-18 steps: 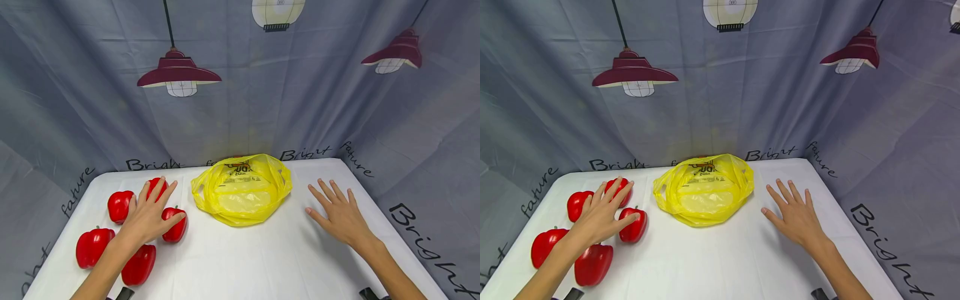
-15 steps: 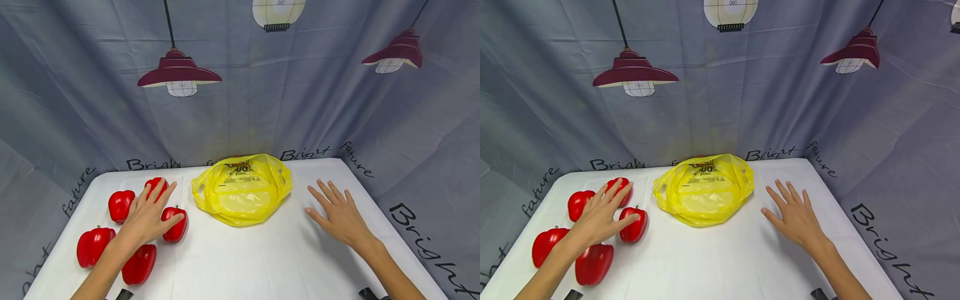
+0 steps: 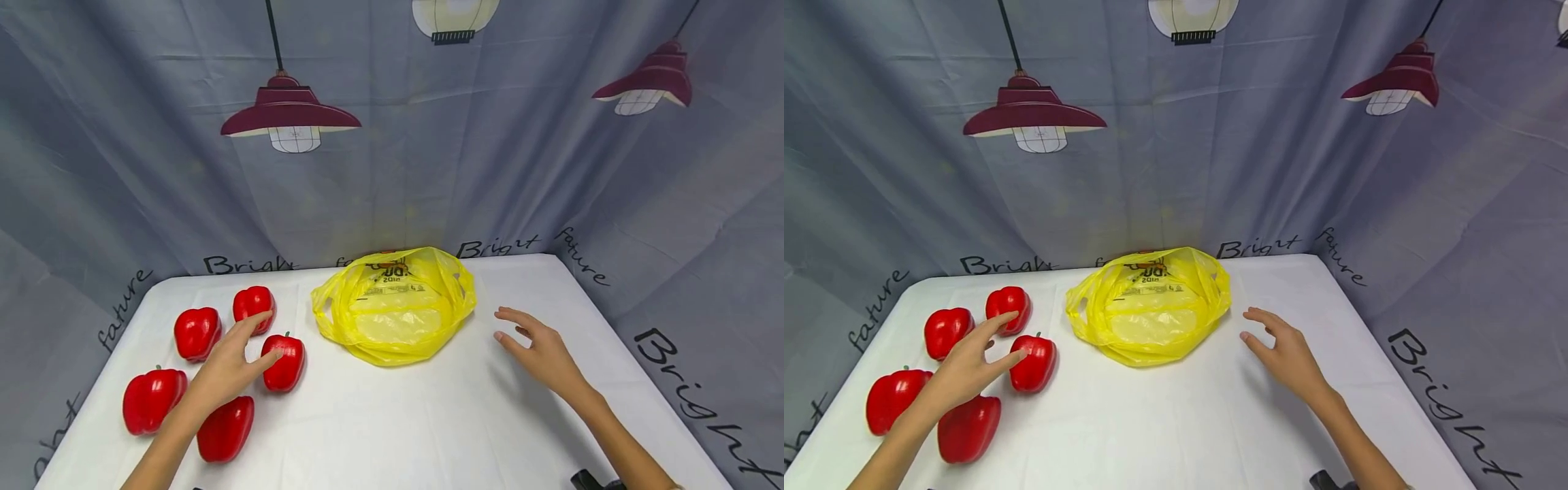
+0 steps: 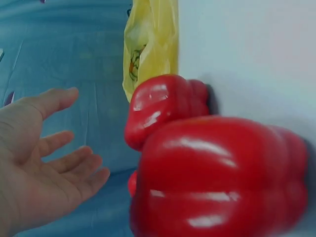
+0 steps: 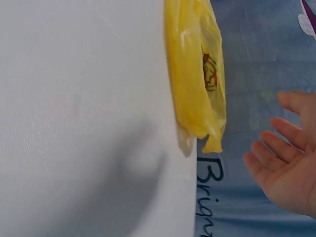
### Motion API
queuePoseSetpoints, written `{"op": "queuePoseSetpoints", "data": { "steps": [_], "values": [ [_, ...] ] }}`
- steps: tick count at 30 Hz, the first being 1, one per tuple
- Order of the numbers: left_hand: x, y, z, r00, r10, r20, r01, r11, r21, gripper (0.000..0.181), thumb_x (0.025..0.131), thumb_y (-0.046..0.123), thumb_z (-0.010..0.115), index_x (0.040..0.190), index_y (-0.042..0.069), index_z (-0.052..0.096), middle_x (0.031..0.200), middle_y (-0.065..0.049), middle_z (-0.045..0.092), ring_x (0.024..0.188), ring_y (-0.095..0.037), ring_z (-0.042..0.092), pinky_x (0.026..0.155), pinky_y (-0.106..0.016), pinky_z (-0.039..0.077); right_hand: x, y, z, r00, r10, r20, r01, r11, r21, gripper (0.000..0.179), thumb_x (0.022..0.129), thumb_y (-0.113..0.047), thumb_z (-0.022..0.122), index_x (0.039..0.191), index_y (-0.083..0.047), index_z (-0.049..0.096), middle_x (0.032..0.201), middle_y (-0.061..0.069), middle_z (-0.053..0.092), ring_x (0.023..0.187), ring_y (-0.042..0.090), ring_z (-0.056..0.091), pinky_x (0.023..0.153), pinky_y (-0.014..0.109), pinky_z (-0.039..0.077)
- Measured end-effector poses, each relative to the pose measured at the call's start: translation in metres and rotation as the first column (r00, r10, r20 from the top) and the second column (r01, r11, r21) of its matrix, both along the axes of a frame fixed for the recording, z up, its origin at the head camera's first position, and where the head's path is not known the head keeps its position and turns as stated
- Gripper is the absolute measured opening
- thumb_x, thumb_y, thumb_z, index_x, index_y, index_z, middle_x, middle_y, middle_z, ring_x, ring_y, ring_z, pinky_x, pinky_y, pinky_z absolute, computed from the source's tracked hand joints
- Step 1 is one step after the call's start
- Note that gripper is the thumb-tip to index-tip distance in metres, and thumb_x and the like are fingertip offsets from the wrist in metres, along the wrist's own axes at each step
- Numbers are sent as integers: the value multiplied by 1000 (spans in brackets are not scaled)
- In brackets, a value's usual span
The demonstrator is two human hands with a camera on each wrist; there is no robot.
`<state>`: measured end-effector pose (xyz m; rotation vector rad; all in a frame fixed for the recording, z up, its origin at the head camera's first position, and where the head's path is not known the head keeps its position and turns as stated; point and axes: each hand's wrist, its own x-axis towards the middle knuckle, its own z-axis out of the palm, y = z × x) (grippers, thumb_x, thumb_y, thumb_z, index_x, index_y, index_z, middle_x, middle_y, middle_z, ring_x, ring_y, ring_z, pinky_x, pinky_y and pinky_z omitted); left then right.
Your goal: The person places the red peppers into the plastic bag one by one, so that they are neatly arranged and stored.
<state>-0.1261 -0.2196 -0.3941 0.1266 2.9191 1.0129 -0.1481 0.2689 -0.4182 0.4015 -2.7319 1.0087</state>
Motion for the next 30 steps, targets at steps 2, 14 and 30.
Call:
{"op": "queuePoseSetpoints", "data": {
  "steps": [2, 14, 30],
  "values": [
    [4, -5, 0, 1000, 9, -4, -9, 1000, 17, 79, 85, 27, 80, 150, 8, 39, 145, -24, 42, 125, -50, 45, 80, -58, 56, -3, -1, -3, 999, -7, 36, 11, 996, -85, 38, 95, -14, 69, 130, 1, 62, 133, 17, 61, 123, 37, 56, 96, 38, 52],
    [48, -49, -17, 991, 51, 123, -55, 998, 24, 85, 80, 31, 84, 149, 7, 39, 141, -31, 41, 123, -53, 44, 80, -55, 57, -14, -5, -19, 967, 30, 254, 79, 910, -408, 44, 95, -20, 71, 131, 3, 59, 132, 23, 59, 120, 22, 60, 89, 15, 49],
    [67, -68, -48, 934, 123, 336, -152, 986, 61, 108, 67, 40, 91, 149, 2, 32, 139, -31, 38, 121, -57, 38, 77, -53, 58, -41, -11, -51, 945, 55, 322, 126, 847, -516, 53, 94, -18, 72, 134, 10, 53, 131, 30, 57, 102, 1, 63, 87, 18, 52]
  ]
}}
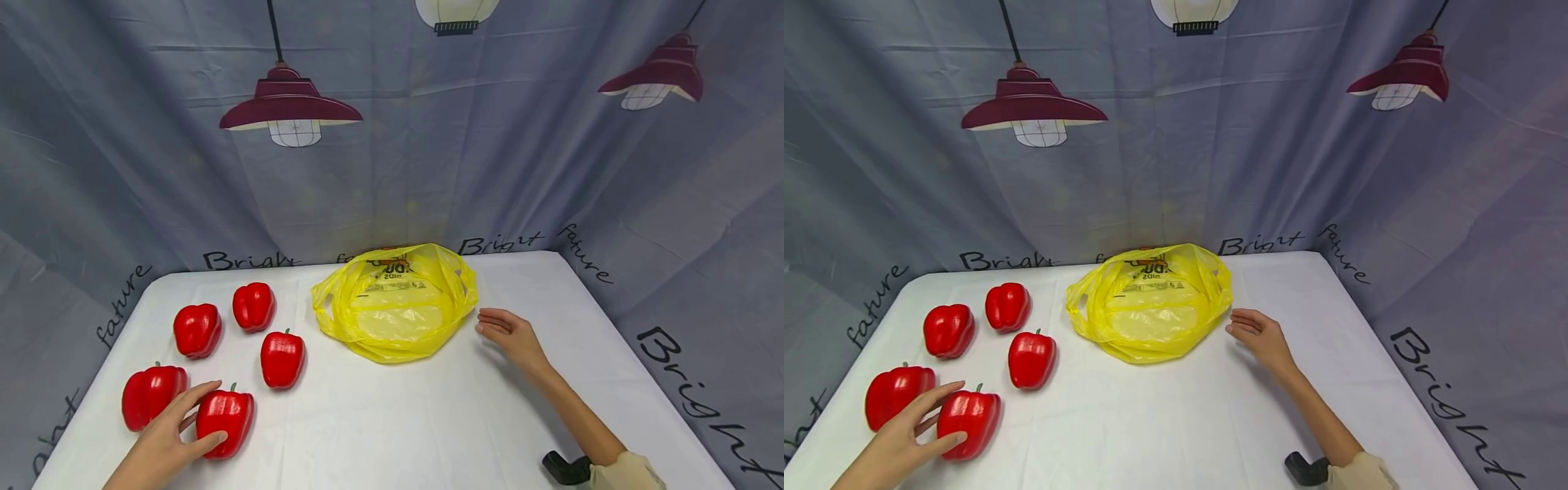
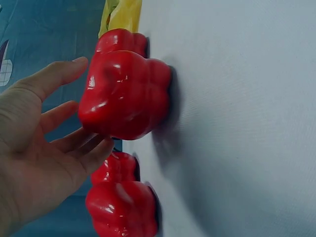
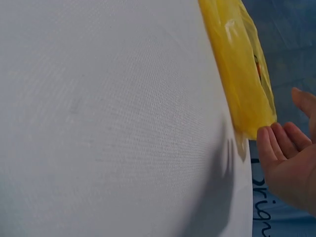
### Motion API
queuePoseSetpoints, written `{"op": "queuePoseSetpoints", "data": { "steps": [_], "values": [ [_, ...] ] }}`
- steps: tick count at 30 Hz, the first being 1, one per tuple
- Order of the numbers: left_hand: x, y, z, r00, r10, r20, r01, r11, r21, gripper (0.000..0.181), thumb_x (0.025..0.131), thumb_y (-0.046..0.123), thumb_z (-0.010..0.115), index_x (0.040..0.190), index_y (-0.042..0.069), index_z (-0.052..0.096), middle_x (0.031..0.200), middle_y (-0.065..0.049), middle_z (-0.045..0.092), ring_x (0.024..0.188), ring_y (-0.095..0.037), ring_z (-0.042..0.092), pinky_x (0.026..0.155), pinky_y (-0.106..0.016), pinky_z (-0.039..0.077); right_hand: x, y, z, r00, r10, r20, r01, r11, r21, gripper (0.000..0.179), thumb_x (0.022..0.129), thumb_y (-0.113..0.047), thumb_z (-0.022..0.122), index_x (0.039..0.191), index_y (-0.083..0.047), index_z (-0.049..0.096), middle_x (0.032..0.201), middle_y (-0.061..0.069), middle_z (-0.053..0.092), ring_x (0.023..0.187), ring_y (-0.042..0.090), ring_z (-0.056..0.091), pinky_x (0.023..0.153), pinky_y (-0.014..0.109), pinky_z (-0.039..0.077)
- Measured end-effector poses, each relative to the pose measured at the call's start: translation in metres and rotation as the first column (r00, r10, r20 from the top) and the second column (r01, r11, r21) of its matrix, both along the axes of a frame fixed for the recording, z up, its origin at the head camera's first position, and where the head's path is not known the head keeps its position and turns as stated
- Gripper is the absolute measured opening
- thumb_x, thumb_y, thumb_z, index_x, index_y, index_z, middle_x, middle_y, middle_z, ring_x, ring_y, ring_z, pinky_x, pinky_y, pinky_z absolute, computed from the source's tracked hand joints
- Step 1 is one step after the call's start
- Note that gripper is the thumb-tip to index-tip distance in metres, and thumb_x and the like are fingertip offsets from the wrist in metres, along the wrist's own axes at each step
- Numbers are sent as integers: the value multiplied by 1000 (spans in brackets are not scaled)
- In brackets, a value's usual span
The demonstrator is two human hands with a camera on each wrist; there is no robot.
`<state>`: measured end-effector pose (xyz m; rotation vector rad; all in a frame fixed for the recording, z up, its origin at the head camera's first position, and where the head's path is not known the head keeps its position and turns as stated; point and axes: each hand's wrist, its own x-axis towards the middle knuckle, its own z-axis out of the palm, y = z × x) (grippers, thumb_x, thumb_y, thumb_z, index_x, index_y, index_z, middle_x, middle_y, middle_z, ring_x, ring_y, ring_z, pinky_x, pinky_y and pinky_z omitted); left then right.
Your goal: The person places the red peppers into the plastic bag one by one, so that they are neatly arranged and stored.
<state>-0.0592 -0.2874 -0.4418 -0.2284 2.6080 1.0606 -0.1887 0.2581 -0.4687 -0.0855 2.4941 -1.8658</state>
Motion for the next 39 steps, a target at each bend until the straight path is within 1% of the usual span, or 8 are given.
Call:
{"op": "queuePoseSetpoints", "data": {
  "steps": [6, 11, 14, 21, 26, 30, 34, 39],
  "values": [
    [-1, -3, -6, 999, 29, 21, -29, 1000, -5, 111, 64, 42, 91, 150, 3, 32, 138, -31, 38, 121, -58, 36, 76, -53, 59, -10, -3, -7, 998, -7, 69, 6, 1000, 10, 53, 95, -20, 72, 137, 7, 53, 132, 26, 58, 102, 3, 64, 87, 20, 53],
    [-3, -3, -4, 1000, 18, 9, -18, 999, -36, 105, 67, 36, 91, 149, 4, 34, 139, -33, 38, 122, -57, 36, 75, -55, 58, -15, -4, -10, 993, -8, 121, 9, 1000, -10, 56, 95, -22, 72, 139, 6, 52, 133, 26, 57, 100, 6, 64, 88, 25, 54],
    [-4, -4, -5, 1000, 13, 1, -12, 999, -41, 103, 68, 35, 91, 149, 5, 35, 139, -32, 38, 122, -56, 36, 76, -55, 58, -18, -6, -13, 989, -13, 144, 17, 1000, -21, 57, 94, -21, 72, 139, 7, 51, 132, 26, 57, 99, 7, 64, 87, 25, 55],
    [-4, -3, -7, 999, 39, 36, -40, 999, 33, 106, 69, 34, 90, 151, 4, 31, 140, -33, 35, 124, -58, 34, 77, -54, 58, -25, -9, -18, 982, -41, 182, 42, 999, -2, 56, 95, -24, 71, 139, 5, 52, 127, 21, 61, 103, 15, 66, 86, 24, 55],
    [-3, -3, -10, 998, 49, 43, -51, 998, 47, 107, 69, 34, 90, 152, 5, 29, 140, -33, 35, 125, -59, 34, 78, -53, 58, -30, -14, -21, 979, -52, 199, 50, 999, 16, 57, 95, -29, 71, 137, 5, 53, 122, 17, 64, 104, 22, 65, 86, 25, 55],
    [-3, -3, -11, 997, 59, 51, -63, 995, 73, 107, 69, 34, 90, 153, 7, 28, 141, -32, 35, 126, -58, 33, 78, -53, 58, -35, -19, -23, 979, -56, 198, 51, 998, 33, 54, 94, -29, 72, 133, 5, 57, 115, 14, 68, 100, 21, 66, 84, 25, 56],
    [-2, -3, -12, 995, 77, 67, -84, 992, 97, 108, 69, 35, 90, 152, 6, 28, 140, -33, 34, 125, -58, 31, 78, -53, 58, -39, -23, -25, 980, -65, 187, 55, 997, 59, 47, 92, -29, 74, 122, 5, 62, 102, 9, 70, 90, 18, 66, 79, 24, 57],
    [-1, -2, -10, 994, 90, 63, -95, 991, 89, 107, 68, 36, 90, 152, 6, 30, 139, -34, 35, 125, -58, 33, 78, -52, 58, -40, -27, -24, 978, -77, 192, 68, 996, 52, 39, 91, -23, 75, 114, 5, 64, 93, 7, 68, 83, 15, 65, 76, 23, 57]
  ]
}}
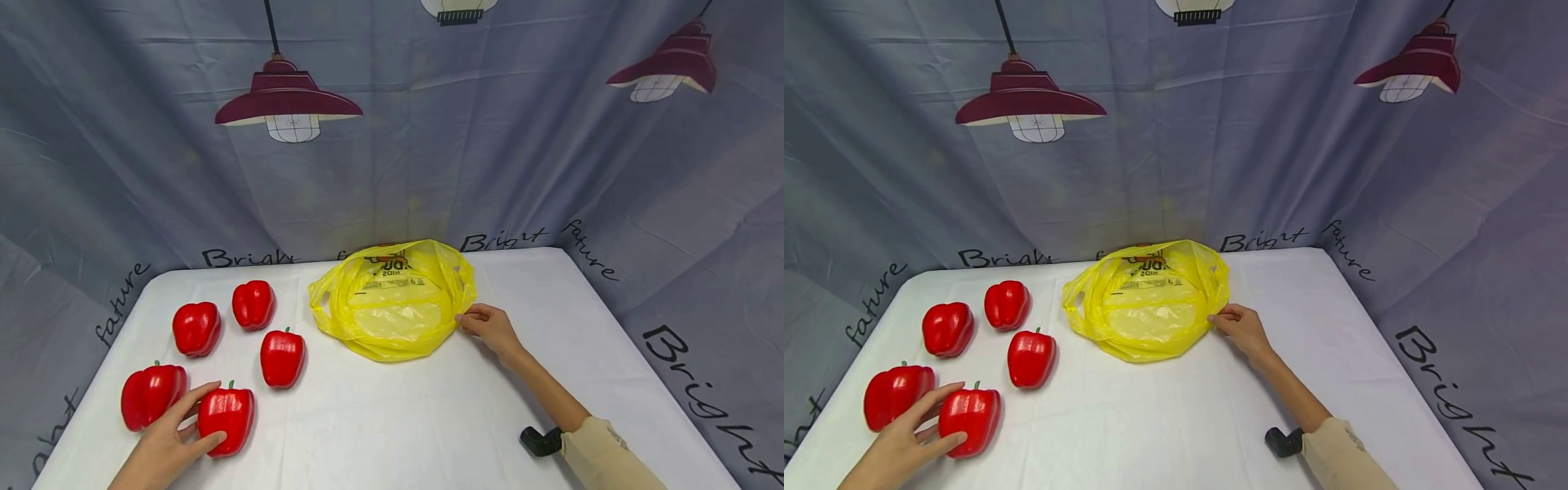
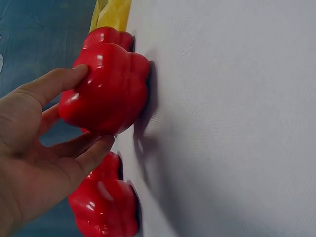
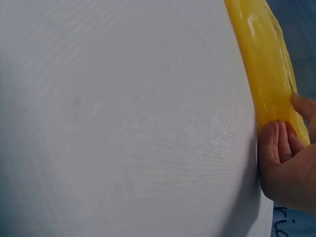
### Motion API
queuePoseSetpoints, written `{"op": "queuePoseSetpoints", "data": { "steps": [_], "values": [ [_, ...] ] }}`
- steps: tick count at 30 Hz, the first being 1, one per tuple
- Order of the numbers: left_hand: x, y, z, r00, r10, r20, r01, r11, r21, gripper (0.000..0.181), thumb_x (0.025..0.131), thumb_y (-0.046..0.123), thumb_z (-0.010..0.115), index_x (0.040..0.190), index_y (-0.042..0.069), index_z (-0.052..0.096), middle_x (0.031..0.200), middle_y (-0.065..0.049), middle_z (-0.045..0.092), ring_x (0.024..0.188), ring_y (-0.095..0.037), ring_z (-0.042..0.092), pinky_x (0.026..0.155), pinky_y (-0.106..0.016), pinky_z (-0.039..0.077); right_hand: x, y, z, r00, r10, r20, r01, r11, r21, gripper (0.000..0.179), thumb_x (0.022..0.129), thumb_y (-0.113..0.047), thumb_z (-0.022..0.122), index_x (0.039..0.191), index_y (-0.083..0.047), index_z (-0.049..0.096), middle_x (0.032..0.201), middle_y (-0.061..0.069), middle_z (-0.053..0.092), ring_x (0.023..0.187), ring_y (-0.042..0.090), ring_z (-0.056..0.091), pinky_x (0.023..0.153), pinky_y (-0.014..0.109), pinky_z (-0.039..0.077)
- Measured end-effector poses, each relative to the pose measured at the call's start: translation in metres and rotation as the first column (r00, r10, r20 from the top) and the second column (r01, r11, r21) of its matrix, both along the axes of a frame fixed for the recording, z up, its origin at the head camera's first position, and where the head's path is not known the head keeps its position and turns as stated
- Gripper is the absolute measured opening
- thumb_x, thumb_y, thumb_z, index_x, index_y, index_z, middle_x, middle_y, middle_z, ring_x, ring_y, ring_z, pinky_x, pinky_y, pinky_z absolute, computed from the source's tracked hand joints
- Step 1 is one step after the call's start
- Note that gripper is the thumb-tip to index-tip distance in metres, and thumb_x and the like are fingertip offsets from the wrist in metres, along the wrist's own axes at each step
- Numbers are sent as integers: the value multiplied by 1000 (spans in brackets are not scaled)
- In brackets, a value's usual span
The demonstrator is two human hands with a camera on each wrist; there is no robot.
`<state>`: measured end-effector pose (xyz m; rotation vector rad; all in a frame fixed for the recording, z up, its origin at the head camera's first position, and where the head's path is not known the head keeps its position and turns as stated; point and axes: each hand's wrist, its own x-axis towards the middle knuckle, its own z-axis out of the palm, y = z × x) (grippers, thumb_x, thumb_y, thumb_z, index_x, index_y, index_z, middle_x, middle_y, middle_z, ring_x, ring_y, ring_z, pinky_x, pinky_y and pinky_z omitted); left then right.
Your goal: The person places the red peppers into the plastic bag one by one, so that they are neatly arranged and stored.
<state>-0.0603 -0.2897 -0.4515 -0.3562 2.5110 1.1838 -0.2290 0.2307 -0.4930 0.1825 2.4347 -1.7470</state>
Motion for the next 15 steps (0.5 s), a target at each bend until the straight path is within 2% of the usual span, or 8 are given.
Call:
{"op": "queuePoseSetpoints", "data": {
  "steps": [4, 8, 11, 15],
  "values": [
    [-2, 4, 7, 1000, 8, -27, -9, 1000, -15, 108, 68, 37, 91, 152, 6, 30, 140, -33, 36, 125, -57, 36, 79, -52, 58, 1, 0, 1, 1000, 3, 19, -2, 1000, -19, 35, 91, -19, 75, 114, 5, 63, 91, 5, 67, 82, 13, 65, 75, 22, 56],
    [-5, 12, 18, 995, 20, -100, -19, 1000, 10, 104, 73, 35, 89, 153, 6, 30, 143, -30, 37, 126, -53, 39, 83, -50, 57, 2, 1, 2, 999, 26, 24, -25, 999, -32, 37, 92, -19, 74, 117, 6, 63, 91, 4, 68, 83, 12, 65, 77, 21, 56],
    [-9, 22, 27, 981, 21, -193, -11, 998, 54, 97, 76, 31, 88, 152, 6, 32, 144, -27, 38, 126, -49, 42, 85, -47, 57, 3, 2, 2, 999, 40, 20, -40, 998, -44, 40, 92, -19, 74, 119, 8, 62, 92, 4, 68, 85, 11, 65, 78, 22, 56],
    [-21, 41, 39, 952, 26, -306, 18, 990, 140, 92, 79, 27, 86, 152, 7, 34, 145, -23, 40, 127, -44, 44, 86, -42, 57, 3, 1, 2, 999, 44, 30, -41, 997, -65, 40, 92, -18, 74, 119, 8, 62, 93, 4, 70, 86, 11, 66, 79, 22, 56]
  ]
}}
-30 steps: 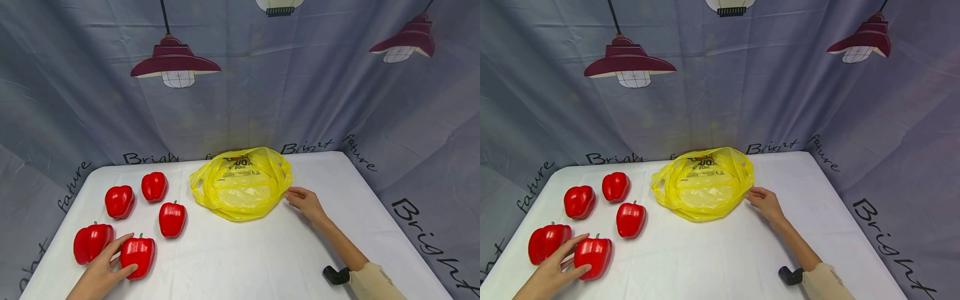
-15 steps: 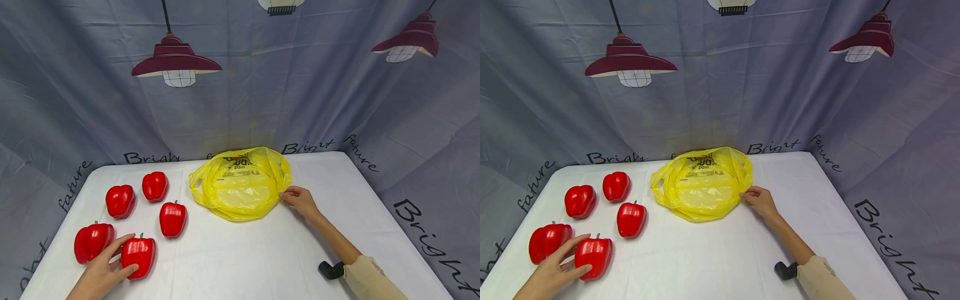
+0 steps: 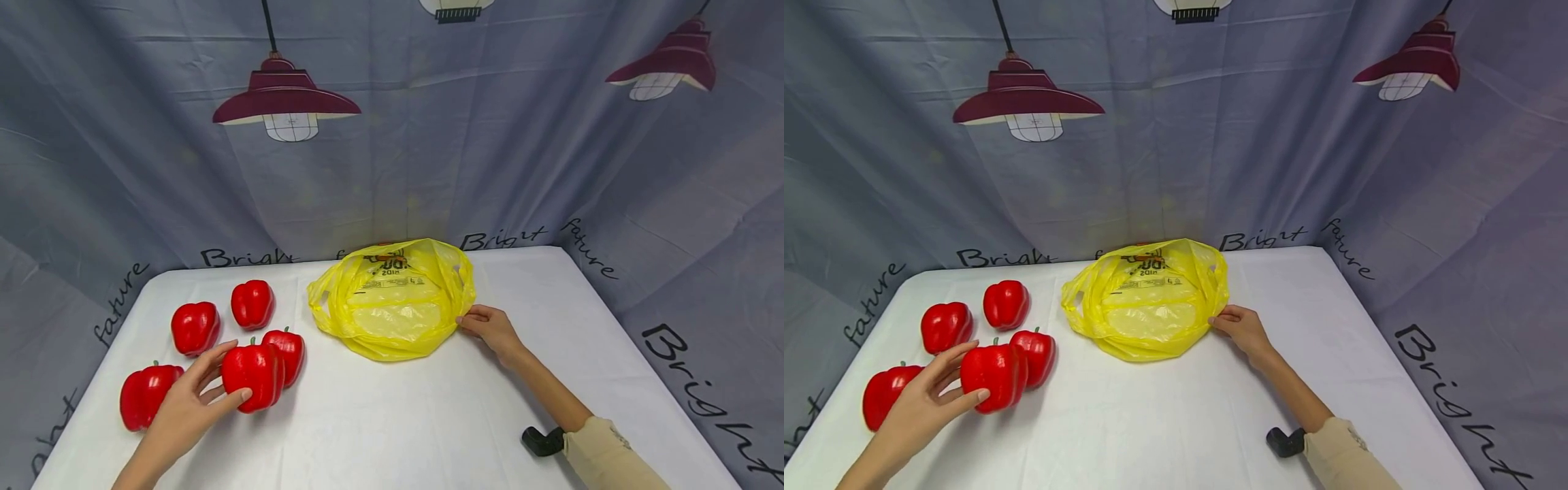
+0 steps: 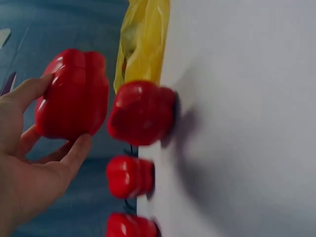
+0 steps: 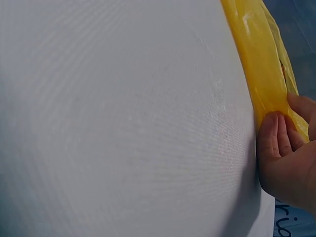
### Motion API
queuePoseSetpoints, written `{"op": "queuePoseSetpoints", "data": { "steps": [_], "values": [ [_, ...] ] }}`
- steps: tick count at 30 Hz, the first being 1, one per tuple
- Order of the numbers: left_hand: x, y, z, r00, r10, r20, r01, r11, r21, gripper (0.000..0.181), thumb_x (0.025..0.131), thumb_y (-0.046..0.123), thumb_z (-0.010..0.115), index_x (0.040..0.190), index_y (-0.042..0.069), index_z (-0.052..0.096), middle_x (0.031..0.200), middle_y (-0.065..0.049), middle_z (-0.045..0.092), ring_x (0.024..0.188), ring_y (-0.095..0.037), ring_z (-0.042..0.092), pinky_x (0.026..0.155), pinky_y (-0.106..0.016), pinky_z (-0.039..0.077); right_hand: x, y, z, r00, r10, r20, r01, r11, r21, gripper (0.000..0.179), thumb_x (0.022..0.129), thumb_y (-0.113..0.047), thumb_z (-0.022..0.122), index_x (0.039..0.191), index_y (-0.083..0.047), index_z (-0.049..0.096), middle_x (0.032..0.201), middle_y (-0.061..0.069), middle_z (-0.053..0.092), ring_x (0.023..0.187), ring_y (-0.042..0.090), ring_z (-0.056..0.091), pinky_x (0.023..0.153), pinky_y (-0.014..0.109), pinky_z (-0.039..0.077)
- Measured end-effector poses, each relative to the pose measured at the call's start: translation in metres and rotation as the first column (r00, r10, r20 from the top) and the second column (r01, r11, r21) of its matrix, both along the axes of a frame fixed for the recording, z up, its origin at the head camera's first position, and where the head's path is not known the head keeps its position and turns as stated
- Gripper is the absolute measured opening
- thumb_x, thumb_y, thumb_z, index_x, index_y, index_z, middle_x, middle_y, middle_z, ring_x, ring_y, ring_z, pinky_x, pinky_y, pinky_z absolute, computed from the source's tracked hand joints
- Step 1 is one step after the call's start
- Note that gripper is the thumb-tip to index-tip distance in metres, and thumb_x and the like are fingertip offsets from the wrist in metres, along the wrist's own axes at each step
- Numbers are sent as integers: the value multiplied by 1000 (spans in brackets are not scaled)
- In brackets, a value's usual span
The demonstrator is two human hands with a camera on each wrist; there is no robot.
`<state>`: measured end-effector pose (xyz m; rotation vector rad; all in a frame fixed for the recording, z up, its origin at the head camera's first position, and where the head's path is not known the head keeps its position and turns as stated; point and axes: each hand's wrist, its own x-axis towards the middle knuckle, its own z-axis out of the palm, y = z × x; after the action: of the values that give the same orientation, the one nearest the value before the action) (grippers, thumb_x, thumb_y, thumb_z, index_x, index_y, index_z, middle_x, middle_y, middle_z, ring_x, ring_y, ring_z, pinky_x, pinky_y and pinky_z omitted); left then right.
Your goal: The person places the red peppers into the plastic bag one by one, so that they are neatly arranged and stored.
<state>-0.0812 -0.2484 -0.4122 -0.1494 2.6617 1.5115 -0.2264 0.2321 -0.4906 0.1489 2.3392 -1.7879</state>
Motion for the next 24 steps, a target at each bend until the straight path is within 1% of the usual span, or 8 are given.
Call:
{"op": "queuePoseSetpoints", "data": {
  "steps": [3, 5, 7, 10, 13, 17, 21, 24],
  "values": [
    [-12, 18, 7, 998, -25, -60, 31, 996, 88, 86, 81, 22, 84, 152, 9, 36, 146, -20, 41, 129, -41, 44, 86, -35, 57, 1, 1, -1, 1000, -1, 12, 2, 1000, -15, 39, 92, -18, 74, 119, 8, 62, 94, 4, 71, 87, 11, 67, 80, 22, 56],
    [-21, 30, 9, 995, -45, -87, 57, 990, 133, 83, 83, 22, 83, 151, 11, 37, 146, -18, 42, 130, -39, 44, 86, -32, 56, 2, 1, -1, 1000, -6, 14, 6, 1000, -23, 38, 92, -17, 74, 119, 7, 62, 94, 5, 71, 87, 11, 67, 79, 23, 56],
    [-30, 43, 9, 992, -68, -105, 84, 983, 163, 79, 85, 21, 82, 151, 13, 38, 146, -16, 43, 130, -38, 44, 88, -33, 55, 2, 1, -2, 1000, 1, 6, -1, 1000, -22, 39, 92, -17, 73, 120, 7, 62, 95, 5, 71, 88, 11, 67, 80, 23, 56],
    [-45, 64, 8, 988, -96, -119, 118, 974, 193, 78, 85, 20, 81, 150, 14, 39, 145, -15, 45, 130, -36, 45, 90, -37, 55, 4, 1, -2, 1000, 4, -5, -4, 1000, -23, 39, 92, -16, 73, 121, 7, 61, 96, 6, 71, 88, 12, 67, 81, 23, 56],
    [-62, 84, 4, 982, -127, -142, 160, 955, 251, 77, 85, 17, 81, 151, 13, 40, 144, -14, 46, 130, -34, 47, 92, -40, 54, 4, 1, -2, 1000, 4, -13, -4, 1000, -31, 39, 93, -15, 73, 122, 8, 61, 96, 6, 71, 88, 11, 68, 81, 23, 56],
    [-83, 109, 0, 979, -142, -145, 182, 932, 314, 76, 85, 16, 80, 150, 14, 41, 145, -10, 46, 131, -31, 47, 95, -42, 52, 4, 0, -3, 1000, 13, -25, -14, 999, -49, 39, 93, -14, 72, 122, 8, 61, 97, 6, 72, 89, 11, 68, 81, 23, 56],
    [-101, 131, -3, 984, -138, -112, 169, 922, 348, 74, 85, 17, 80, 149, 18, 43, 145, -7, 47, 131, -29, 46, 96, -44, 52, 4, 0, -5, 999, 26, -35, -29, 997, -67, 37, 93, -13, 72, 122, 9, 62, 98, 7, 72, 89, 12, 68, 82, 25, 57],
    [-115, 145, -9, 983, -152, -107, 182, 911, 371, 70, 86, 15, 78, 148, 19, 44, 145, -7, 47, 130, -30, 46, 93, -45, 53, 4, 1, -6, 999, 24, -33, -27, 998, -64, 36, 93, -13, 72, 120, 9, 62, 97, 6, 72, 89, 13, 68, 81, 25, 57]
  ]
}}
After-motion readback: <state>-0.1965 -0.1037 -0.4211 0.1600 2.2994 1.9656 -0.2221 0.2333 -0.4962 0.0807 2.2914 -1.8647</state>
